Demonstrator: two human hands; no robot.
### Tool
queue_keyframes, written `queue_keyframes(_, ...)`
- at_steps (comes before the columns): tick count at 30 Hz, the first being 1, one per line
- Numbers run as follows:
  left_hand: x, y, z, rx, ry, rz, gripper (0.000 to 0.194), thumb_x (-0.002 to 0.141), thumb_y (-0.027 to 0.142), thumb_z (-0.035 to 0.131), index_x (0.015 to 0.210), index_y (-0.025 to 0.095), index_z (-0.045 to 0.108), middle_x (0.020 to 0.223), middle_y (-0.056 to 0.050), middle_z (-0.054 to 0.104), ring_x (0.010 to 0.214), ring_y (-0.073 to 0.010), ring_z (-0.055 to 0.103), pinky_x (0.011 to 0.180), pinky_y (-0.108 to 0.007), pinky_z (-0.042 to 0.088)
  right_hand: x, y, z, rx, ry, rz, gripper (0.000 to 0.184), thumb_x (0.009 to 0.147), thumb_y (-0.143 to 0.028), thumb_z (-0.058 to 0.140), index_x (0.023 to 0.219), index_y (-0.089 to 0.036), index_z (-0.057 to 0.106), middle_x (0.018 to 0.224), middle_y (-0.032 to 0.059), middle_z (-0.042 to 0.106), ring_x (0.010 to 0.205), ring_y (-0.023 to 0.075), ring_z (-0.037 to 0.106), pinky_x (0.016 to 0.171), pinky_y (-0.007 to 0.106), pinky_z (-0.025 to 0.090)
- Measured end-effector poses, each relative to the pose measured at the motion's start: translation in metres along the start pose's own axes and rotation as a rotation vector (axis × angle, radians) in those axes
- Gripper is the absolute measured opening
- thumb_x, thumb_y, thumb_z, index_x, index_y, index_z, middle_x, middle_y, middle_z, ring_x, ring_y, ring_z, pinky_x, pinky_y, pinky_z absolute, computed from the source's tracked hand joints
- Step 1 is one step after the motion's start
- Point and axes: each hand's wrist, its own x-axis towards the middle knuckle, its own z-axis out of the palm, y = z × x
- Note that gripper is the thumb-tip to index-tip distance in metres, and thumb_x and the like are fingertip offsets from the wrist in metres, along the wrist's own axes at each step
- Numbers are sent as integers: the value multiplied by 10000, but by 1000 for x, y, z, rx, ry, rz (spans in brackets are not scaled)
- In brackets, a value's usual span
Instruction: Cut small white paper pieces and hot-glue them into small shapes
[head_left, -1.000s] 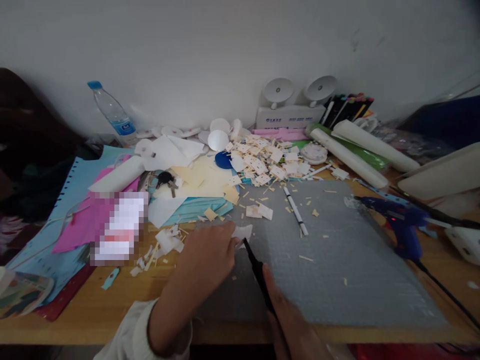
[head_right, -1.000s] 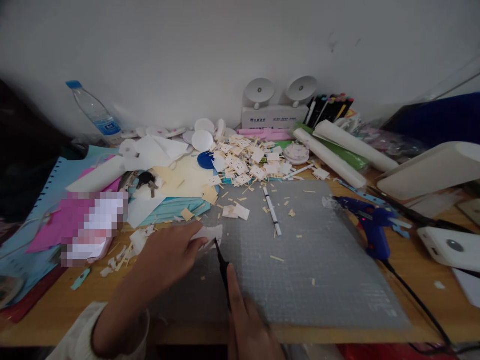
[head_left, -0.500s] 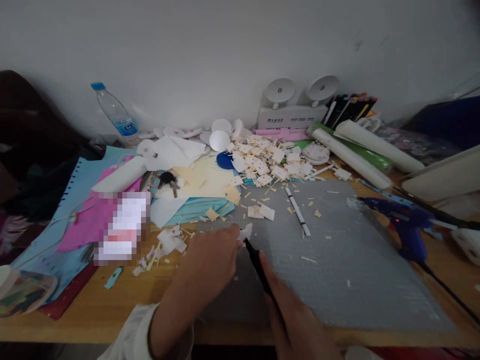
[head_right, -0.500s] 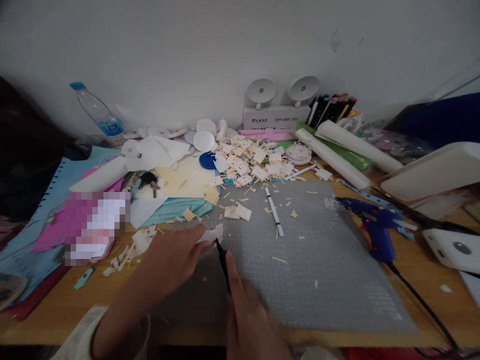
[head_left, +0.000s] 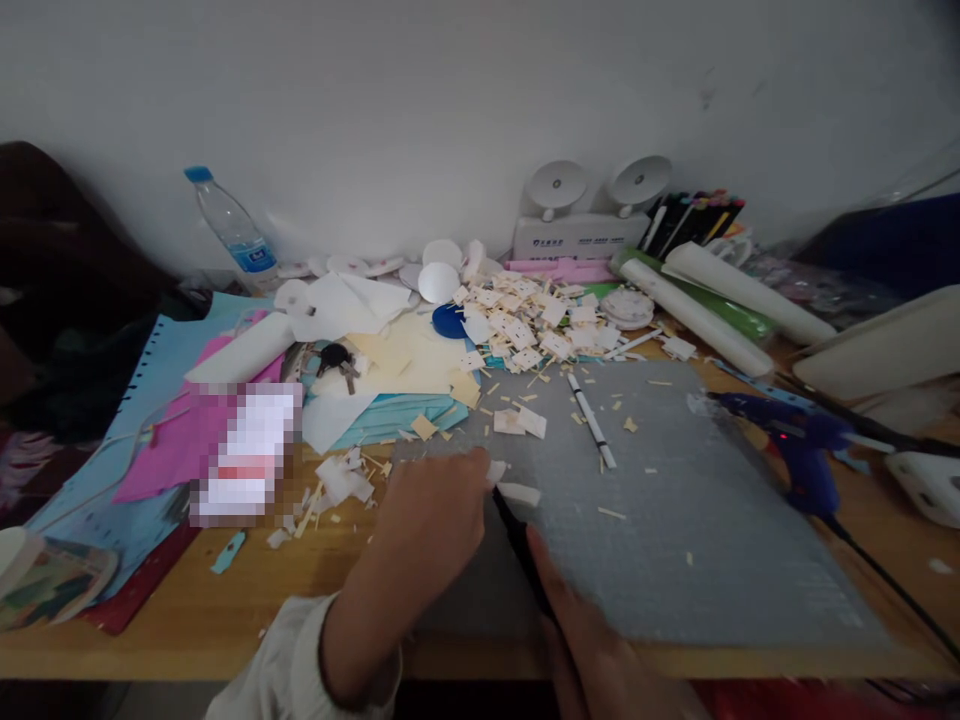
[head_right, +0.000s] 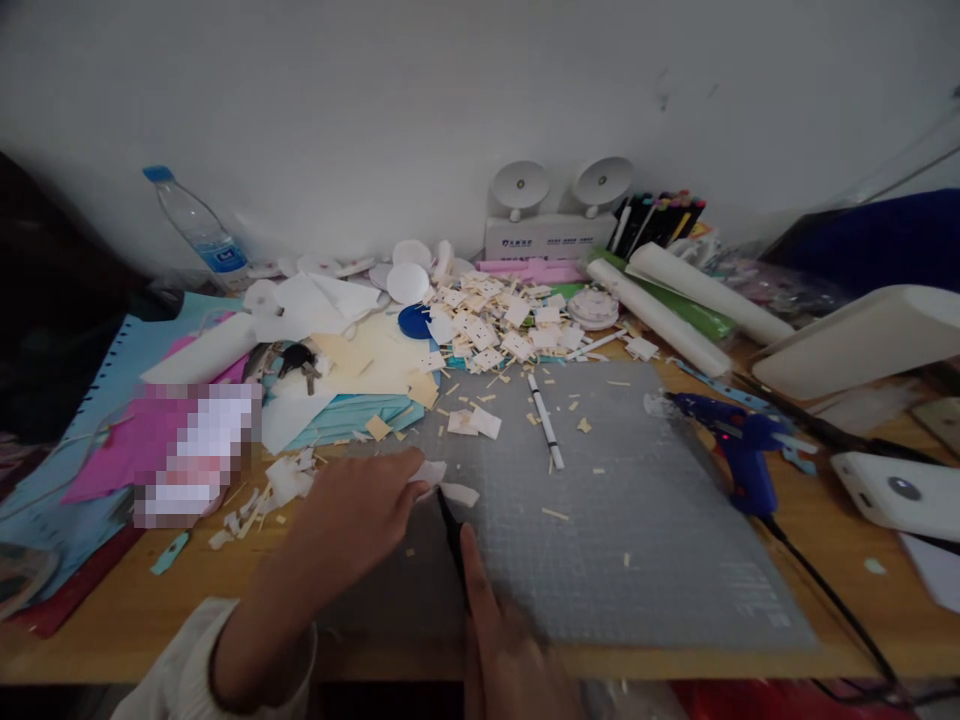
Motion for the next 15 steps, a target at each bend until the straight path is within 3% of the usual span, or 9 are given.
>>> queue_keyframes(6, -5, -5, -1, -13, 13, 23, 215, 922, 267, 376, 861, 193, 568, 769, -77, 696, 726, -270, 671, 577, -329, 444, 18, -4, -6, 116, -81, -24, 653, 880, -92, 306, 1490, -179, 91, 1222, 132, 619, 963, 222, 673, 775, 348, 577)
queue_keyframes(10, -8, -5, 0, -21, 33, -74, 221, 926, 267, 361, 890, 184, 563, 774, -88, 695, 720, -275, 667, 564, -328, 421, 31, -11, -8, 130, -69, -26, 673, 857, -66, 323, 1487, -185, 118, 1225, 120, 619, 1022, 224, 650, 876, 382, 532)
queue_keyframes(15, -5, -7, 4, -52, 52, -201, 196, 913, 275, 386, 900, 186, 560, 828, -93, 697, 750, -271, 665, 580, -321, 407, 16, -12, -1, 39, -43, 14, 703, 834, -52, 327, 1488, -209, 121, 1210, 126, 627, 975, 262, 668, 770, 393, 581)
